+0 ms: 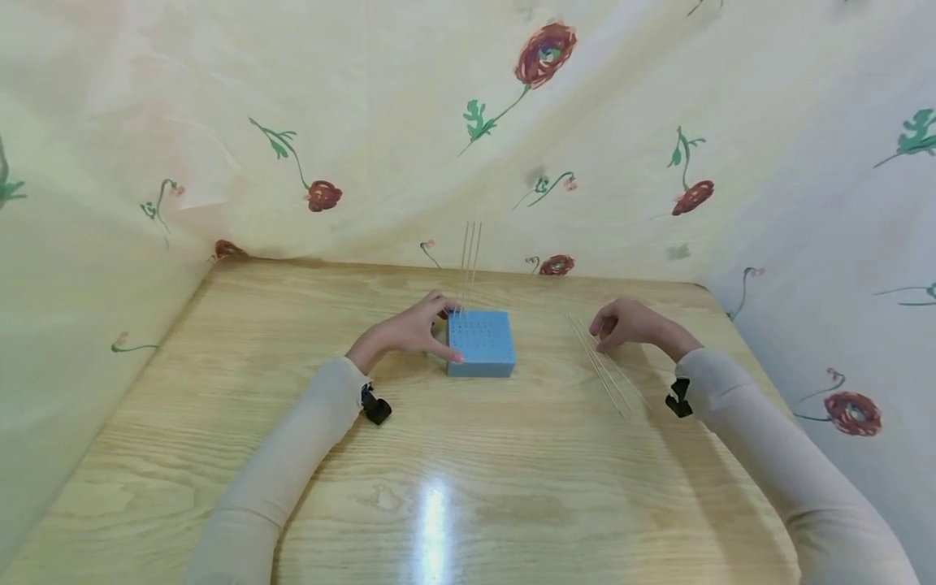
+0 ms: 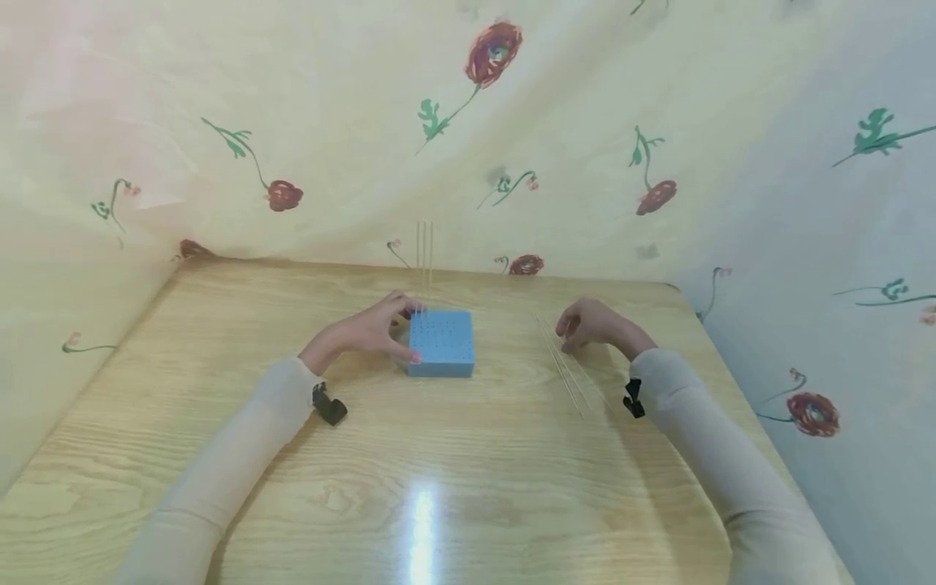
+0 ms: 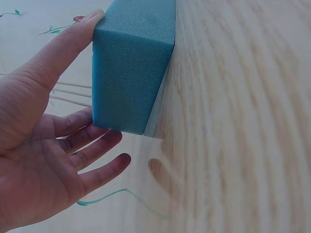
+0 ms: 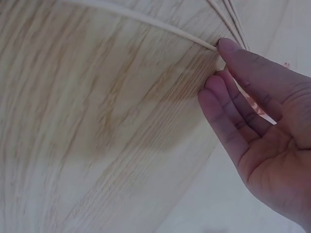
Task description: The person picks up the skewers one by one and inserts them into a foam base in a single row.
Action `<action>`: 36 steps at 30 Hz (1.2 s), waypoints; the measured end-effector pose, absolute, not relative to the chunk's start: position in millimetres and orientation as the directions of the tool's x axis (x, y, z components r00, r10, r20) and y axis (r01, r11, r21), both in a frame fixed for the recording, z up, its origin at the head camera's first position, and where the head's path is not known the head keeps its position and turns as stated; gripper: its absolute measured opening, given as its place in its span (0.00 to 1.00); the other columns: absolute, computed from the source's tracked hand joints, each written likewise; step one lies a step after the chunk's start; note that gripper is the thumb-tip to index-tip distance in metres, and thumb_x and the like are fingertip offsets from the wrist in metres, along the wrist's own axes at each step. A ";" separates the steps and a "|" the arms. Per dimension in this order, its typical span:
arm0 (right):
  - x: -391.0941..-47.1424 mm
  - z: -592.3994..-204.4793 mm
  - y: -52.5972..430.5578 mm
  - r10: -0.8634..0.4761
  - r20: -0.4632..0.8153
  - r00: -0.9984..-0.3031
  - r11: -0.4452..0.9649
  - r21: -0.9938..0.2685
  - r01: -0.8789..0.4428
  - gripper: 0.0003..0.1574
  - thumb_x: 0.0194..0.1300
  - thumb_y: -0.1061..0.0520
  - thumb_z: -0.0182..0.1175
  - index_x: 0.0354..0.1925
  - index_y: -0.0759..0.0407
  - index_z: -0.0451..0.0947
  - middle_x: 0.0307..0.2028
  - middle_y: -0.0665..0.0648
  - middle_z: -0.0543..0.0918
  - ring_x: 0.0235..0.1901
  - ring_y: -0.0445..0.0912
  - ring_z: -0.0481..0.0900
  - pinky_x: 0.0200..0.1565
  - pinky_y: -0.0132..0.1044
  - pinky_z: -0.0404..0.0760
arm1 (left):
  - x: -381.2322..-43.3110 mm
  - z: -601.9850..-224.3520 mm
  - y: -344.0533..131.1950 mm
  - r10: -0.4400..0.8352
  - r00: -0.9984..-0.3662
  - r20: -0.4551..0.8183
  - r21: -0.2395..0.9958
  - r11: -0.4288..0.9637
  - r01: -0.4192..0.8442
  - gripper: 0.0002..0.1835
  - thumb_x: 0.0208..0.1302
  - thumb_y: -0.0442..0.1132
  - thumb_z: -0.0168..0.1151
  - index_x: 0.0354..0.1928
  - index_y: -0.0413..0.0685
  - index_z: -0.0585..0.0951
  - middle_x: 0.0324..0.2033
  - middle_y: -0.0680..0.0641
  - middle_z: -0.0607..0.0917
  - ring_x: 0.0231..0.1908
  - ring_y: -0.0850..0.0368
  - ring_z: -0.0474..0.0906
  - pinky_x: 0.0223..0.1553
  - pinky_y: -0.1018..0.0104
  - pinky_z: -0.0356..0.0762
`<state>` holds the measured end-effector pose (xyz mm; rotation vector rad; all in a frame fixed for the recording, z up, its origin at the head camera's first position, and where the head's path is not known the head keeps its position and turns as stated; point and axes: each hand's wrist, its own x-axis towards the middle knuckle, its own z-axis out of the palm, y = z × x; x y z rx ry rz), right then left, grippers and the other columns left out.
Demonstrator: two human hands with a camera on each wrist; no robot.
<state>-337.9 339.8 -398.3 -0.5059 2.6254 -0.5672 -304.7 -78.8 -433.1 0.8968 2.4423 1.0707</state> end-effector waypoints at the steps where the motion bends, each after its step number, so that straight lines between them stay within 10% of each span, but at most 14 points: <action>1: -337.5 -398.7 341.0 -0.422 -0.312 -0.851 0.850 -0.462 -0.252 0.15 0.57 0.62 0.76 0.41 0.68 0.84 0.32 0.57 0.84 0.33 0.44 0.77 0.35 0.34 0.77 | -304.5 -433.7 -78.5 0.661 -0.749 -0.046 0.744 0.523 0.416 0.48 0.59 0.51 0.77 0.75 0.44 0.62 0.65 0.41 0.64 0.68 0.43 0.63 0.69 0.45 0.66; 36: -325.7 -395.0 356.4 -0.333 -0.353 -0.874 0.850 -0.515 -0.116 0.10 0.58 0.67 0.71 0.39 0.72 0.86 0.31 0.58 0.88 0.29 0.44 0.83 0.35 0.40 0.86 | -305.9 -433.3 -77.3 0.664 -0.746 -0.043 0.743 0.520 0.420 0.48 0.58 0.49 0.77 0.75 0.43 0.63 0.66 0.41 0.63 0.67 0.43 0.63 0.69 0.45 0.66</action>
